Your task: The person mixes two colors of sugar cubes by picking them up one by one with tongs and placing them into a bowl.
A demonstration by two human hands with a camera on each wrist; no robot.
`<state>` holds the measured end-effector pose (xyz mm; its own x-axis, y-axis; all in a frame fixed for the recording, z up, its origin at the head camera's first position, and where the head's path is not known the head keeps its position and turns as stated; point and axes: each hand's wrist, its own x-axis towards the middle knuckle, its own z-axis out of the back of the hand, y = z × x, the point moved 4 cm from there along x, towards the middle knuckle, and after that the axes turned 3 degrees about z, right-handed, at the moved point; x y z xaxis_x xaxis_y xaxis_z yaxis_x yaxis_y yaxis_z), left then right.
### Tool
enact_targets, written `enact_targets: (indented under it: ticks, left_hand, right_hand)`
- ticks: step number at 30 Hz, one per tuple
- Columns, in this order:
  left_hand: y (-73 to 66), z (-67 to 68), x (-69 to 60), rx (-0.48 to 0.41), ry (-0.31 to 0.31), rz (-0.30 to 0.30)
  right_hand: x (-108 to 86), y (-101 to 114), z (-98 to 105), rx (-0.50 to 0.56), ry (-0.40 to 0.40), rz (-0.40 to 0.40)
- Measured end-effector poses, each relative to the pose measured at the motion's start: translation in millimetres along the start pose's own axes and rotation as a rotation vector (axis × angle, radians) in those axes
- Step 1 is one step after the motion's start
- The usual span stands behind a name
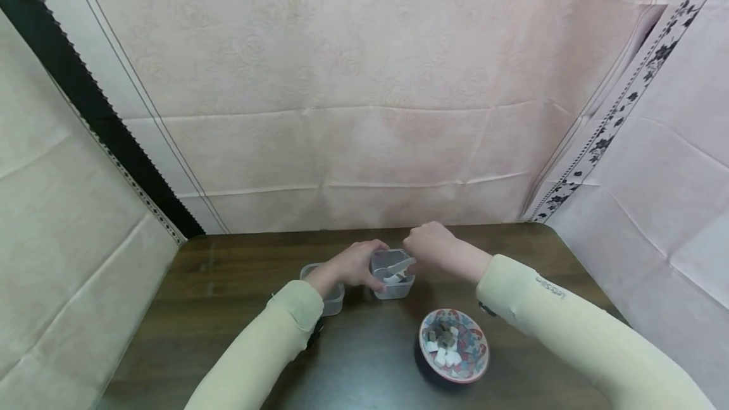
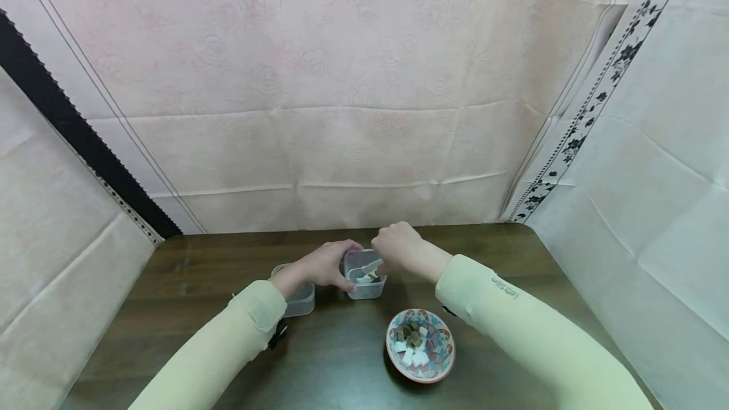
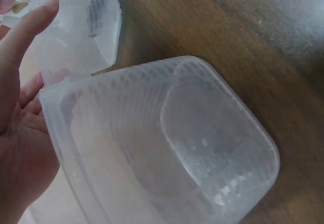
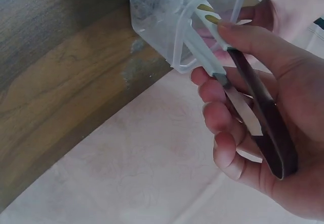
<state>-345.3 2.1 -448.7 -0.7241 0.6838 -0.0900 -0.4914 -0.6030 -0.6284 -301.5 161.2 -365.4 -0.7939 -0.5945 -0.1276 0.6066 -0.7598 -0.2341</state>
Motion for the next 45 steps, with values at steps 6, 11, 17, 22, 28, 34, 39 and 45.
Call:
enact_targets:
  ticks: [6, 11, 17, 22, 28, 34, 39, 45]
  left_hand:
    - [-0.3, -0.2, 0.8, -0.006, 0.007, -0.001]
    - [0.0, -1.0, 1.3, -0.016, 0.014, -0.011]
    - [1.0, -1.2, 1.0, -0.018, 0.014, 0.001]
    - [0.1, -1.8, 1.1, -0.016, 0.017, -0.019]
    - [2.0, -1.8, 1.5, -0.001, 0.010, -0.002]
    - [1.2, -3.2, 1.9, -0.004, 0.014, -0.011]
    - [-0.3, -1.6, 1.2, -0.007, 0.017, -0.005]
    - [-1.3, 0.2, 0.0, 0.003, 0.008, 0.001]
  right_hand:
    - [6.9, 1.4, -2.7, -0.060, -0.019, 0.018]
    - [12.0, 0.7, -5.5, -0.098, 0.010, 0.006]
    - [13.4, 3.3, -3.5, -0.098, 0.014, 0.009]
    - [13.4, 6.4, -1.5, -0.105, 0.016, 0.020]
    - [18.7, 8.4, 0.0, -0.114, 0.047, 0.003]
    - [23.7, 9.2, -4.3, -0.098, 0.088, 0.002]
    - [20.1, 8.9, -4.8, -0.085, 0.082, 0.027]
    - [10.9, 4.8, 0.2, -0.016, 0.060, 0.017]
